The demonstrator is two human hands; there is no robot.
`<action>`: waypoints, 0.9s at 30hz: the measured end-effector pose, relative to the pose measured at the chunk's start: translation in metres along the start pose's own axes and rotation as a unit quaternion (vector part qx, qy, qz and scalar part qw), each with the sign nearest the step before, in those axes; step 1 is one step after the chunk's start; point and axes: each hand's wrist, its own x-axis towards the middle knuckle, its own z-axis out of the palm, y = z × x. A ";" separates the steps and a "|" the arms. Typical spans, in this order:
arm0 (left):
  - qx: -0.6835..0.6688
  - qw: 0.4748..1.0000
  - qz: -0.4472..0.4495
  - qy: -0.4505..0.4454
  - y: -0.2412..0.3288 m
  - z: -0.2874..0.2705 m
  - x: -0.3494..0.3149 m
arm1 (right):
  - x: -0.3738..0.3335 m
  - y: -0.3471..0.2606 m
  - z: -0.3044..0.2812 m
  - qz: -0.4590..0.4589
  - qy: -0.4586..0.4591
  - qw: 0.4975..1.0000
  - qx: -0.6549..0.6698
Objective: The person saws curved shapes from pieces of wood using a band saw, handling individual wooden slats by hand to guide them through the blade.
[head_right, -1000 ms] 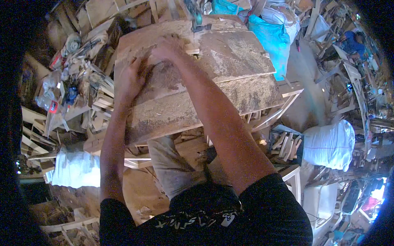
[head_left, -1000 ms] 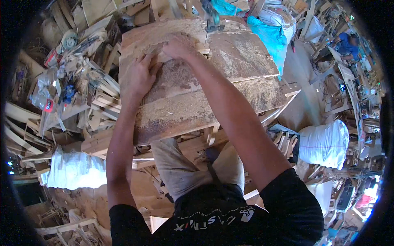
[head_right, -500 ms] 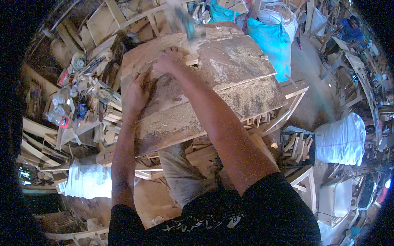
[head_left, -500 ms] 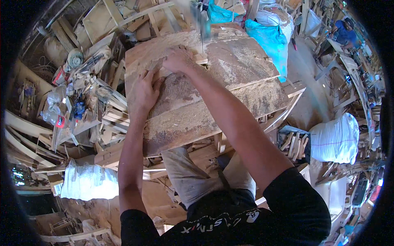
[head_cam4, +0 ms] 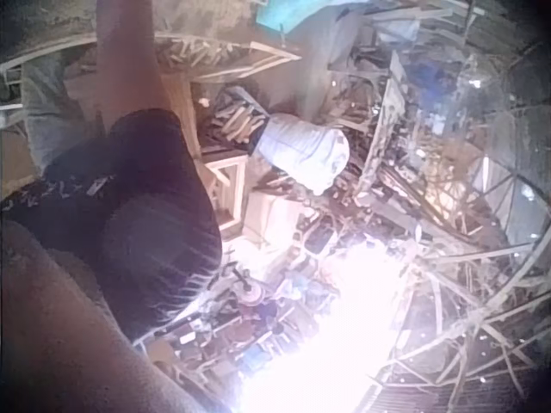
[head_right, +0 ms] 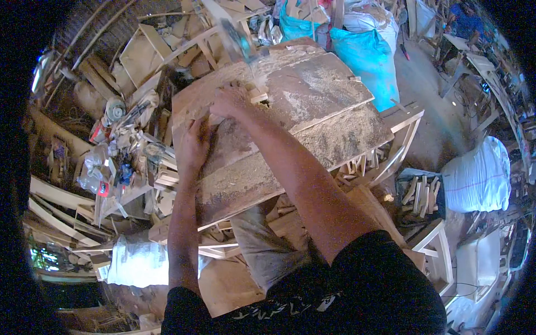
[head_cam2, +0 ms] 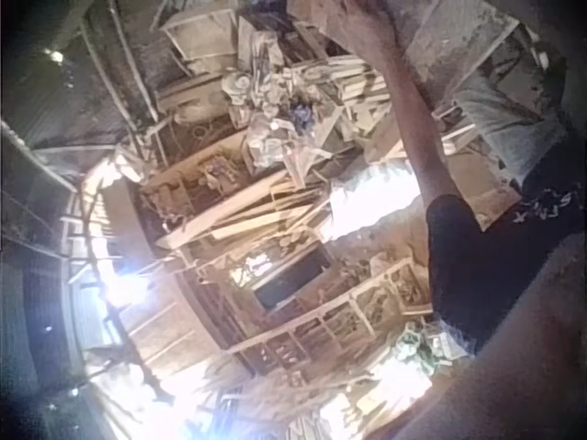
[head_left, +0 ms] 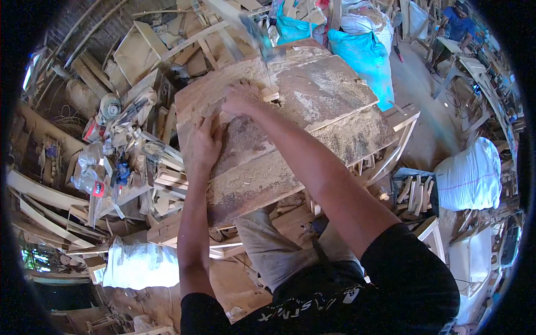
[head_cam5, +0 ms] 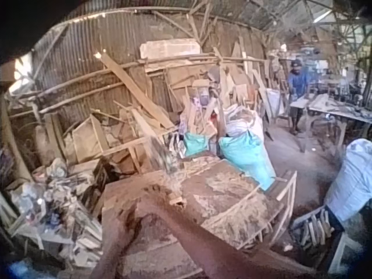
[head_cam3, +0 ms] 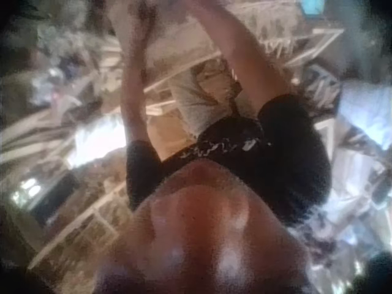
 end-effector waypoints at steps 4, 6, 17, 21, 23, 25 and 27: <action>0.029 0.999 0.013 -0.003 0.002 -0.007 -0.003 | -0.004 -0.004 -0.008 0.011 -0.049 0.998 0.023; 0.021 1.000 0.008 -0.012 0.009 -0.011 0.000 | -0.002 -0.003 -0.007 0.010 -0.037 0.999 0.012; -0.026 0.999 0.003 0.021 -0.006 0.005 -0.003 | 0.003 -0.008 -0.003 -0.004 -0.054 0.998 -0.015; -0.044 0.999 -0.003 0.010 -0.001 0.001 0.004 | 0.008 -0.008 0.002 -0.014 -0.011 0.998 -0.064; -0.044 0.999 -0.007 0.016 0.005 0.002 -0.001 | -0.003 -0.007 0.008 -0.013 0.062 0.995 -0.081; -0.006 0.999 -0.024 0.020 0.009 -0.008 -0.011 | -0.026 -0.021 0.012 -0.020 0.144 0.986 -0.081; -0.014 0.997 -0.048 0.061 -0.001 -0.005 -0.042 | -0.069 -0.032 0.000 -0.069 0.083 0.993 0.046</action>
